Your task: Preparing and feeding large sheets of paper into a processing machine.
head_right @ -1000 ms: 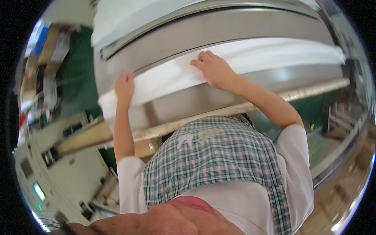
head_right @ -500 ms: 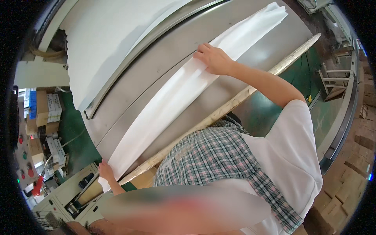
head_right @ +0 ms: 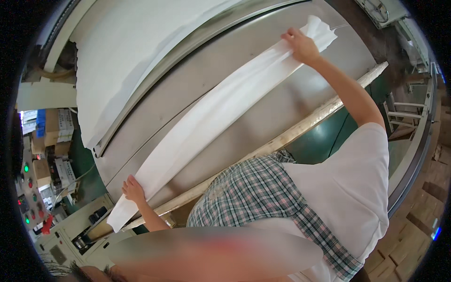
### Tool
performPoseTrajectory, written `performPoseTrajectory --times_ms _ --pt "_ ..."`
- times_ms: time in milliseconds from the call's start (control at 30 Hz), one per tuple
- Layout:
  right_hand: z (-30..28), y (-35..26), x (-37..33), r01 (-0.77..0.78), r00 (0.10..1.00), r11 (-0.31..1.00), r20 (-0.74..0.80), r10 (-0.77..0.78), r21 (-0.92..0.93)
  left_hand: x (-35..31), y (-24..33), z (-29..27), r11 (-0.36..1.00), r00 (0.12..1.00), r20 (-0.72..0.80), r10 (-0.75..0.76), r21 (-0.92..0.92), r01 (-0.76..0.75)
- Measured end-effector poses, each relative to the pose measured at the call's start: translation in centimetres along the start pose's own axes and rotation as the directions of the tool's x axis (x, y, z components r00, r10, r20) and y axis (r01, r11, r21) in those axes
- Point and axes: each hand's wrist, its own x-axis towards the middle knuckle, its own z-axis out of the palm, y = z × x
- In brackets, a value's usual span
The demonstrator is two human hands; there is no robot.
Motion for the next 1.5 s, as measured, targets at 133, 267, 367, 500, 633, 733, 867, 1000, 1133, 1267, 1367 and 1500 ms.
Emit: performPoseTrajectory --times_ms 133,267,367,500,633,733,867,1000,1133,1267,1367,1500 --pt "0.6 10.3 -0.5 -0.262 0.957 0.95 -0.173 0.234 -0.167 0.0 0.6 -0.3 0.994 0.996 0.044 -0.075 0.082 0.071" --pt "1.8 21.0 -2.8 -0.547 0.822 0.828 -0.274 0.5 -0.128 -0.2 1.5 -0.2 0.991 0.989 0.067 -0.131 0.04 0.129" --pt "0.1 22.2 -2.6 -0.625 0.733 0.78 -0.362 0.576 -0.024 -0.9 2.6 -0.7 0.991 0.986 0.098 -0.131 -0.016 0.134" --pt "-2.9 20.0 -0.1 -0.519 0.673 0.75 -0.345 0.654 0.41 -1.3 3.3 -0.3 0.992 0.985 0.117 -0.129 0.007 0.129" --pt "-3.3 12.6 1.1 -0.361 0.919 0.837 0.007 0.394 0.412 -1.5 3.5 0.0 0.994 0.988 0.108 -0.113 0.02 0.111" --pt "-5.1 5.1 -0.1 -0.233 0.97 0.956 0.117 0.214 0.181 -1.4 3.0 0.5 0.994 0.988 0.101 -0.113 0.013 0.112" --pt "-4.8 2.4 -1.0 -0.227 0.943 0.967 0.223 0.248 -0.115 -1.3 3.1 0.6 0.996 0.993 0.081 -0.089 -0.009 0.09" --pt "-3.9 4.9 -2.2 -0.163 0.959 0.986 0.229 0.167 -0.036 -1.2 3.4 0.4 0.995 0.991 0.083 -0.101 -0.002 0.101" --pt "-2.7 8.3 -2.6 -0.155 0.971 0.949 0.221 0.094 0.274 -1.6 3.4 0.0 0.995 0.991 0.094 -0.1 -0.011 0.102" --pt "0.5 15.3 -1.2 -0.4 0.913 0.836 0.239 0.329 0.377 -1.3 3.6 0.4 0.995 0.99 0.096 -0.099 -0.019 0.101" --pt "4.8 17.7 0.0 -0.345 0.938 0.926 -0.1 0.333 -0.155 -1.2 4.1 0.0 0.994 0.989 0.109 -0.103 -0.028 0.107" --pt "5.6 17.3 2.5 -0.575 0.815 0.818 0.083 0.573 0.004 -1.4 3.5 0.0 0.99 0.979 0.148 -0.138 0.03 0.135"
